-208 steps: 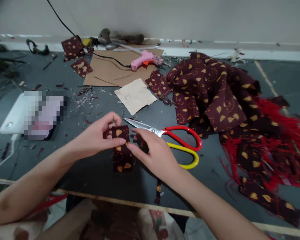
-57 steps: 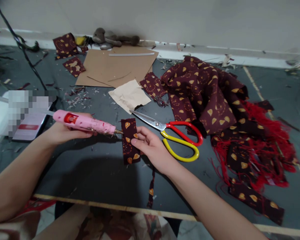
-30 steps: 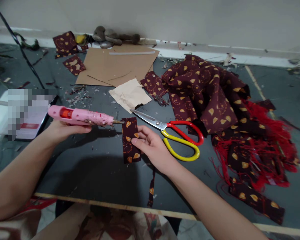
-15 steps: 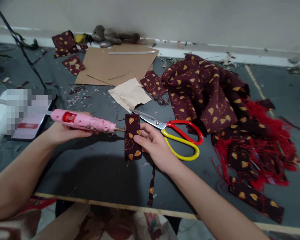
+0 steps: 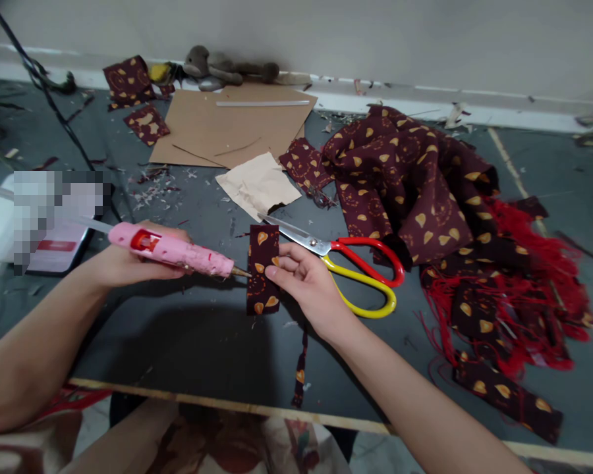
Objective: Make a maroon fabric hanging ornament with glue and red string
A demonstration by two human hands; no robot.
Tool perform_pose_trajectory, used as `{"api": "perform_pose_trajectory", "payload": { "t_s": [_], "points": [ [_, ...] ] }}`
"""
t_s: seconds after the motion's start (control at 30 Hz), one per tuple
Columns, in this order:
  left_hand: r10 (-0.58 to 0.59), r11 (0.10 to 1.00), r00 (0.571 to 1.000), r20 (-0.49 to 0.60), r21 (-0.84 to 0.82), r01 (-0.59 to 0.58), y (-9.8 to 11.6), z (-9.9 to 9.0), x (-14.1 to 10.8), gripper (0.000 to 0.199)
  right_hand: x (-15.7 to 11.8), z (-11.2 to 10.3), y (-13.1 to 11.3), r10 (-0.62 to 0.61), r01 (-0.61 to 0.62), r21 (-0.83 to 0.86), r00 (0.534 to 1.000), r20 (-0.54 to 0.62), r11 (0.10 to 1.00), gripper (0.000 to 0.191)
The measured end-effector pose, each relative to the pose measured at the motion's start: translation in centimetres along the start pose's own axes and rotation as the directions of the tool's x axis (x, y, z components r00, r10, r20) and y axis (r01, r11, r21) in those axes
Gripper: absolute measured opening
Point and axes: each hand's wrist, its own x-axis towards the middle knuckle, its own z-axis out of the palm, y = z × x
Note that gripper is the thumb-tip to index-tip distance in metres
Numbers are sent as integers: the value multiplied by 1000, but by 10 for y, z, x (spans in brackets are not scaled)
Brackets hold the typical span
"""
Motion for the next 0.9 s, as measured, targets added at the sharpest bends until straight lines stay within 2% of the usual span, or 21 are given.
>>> {"api": "perform_pose_trajectory", "payload": {
  "t_s": [0.17, 0.27, 0.37, 0.43, 0.5, 0.57, 0.63, 0.7, 0.77, 0.83, 0.9],
  "points": [
    [-4, 1000, 999, -33, -29, 3, 1, -1, 1, 4, 0, -1, 1, -2, 2, -13, 1000, 18, 1000, 16],
    [-28, 996, 991, -134, -85, 17, 1, -3, 1, 8, 1, -4, -1, -40, 37, -85, 999, -25, 996, 22],
    [-76, 996, 957, -279, -69, 59, -1, -5, 3, 16, 2, -8, -4, -100, 71, -273, 991, -92, 960, 24],
    [-176, 984, 907, -383, -64, 164, -4, -6, 7, 22, 3, -10, -6, -142, 93, -401, 985, -95, 911, 17],
    [-264, 964, 831, -489, -117, 237, -9, -7, 12, 34, 2, -11, -7, -189, 126, -492, 979, -81, 862, 13],
    [-260, 965, 761, -595, -187, 184, -16, -7, 17, 46, 2, -11, -7, -224, 151, -546, 972, -70, 824, 14],
    [-224, 973, 717, -660, -195, 124, -22, -8, 21, 50, 1, -11, -6, -225, 155, -584, 973, -47, 797, 17],
    [-226, 973, 693, -685, -119, 199, -26, -9, 23, 39, 0, -10, -5, -217, 167, -645, 976, 2, 745, 18],
    [-184, 944, 685, -704, 68, 323, -29, -11, 23, 27, -1, -8, -4, -214, 201, -721, 974, 74, 663, 18],
    [-67, 886, 700, -711, 281, 370, -32, -13, 23, 23, -3, -7, -3, -228, 261, -784, 961, 155, 563, 16],
    [35, 828, 726, -686, 427, 364, -36, -13, 22, 20, -3, -6, -3, -274, 333, -836, 934, 229, 436, 14]
  ]
}}
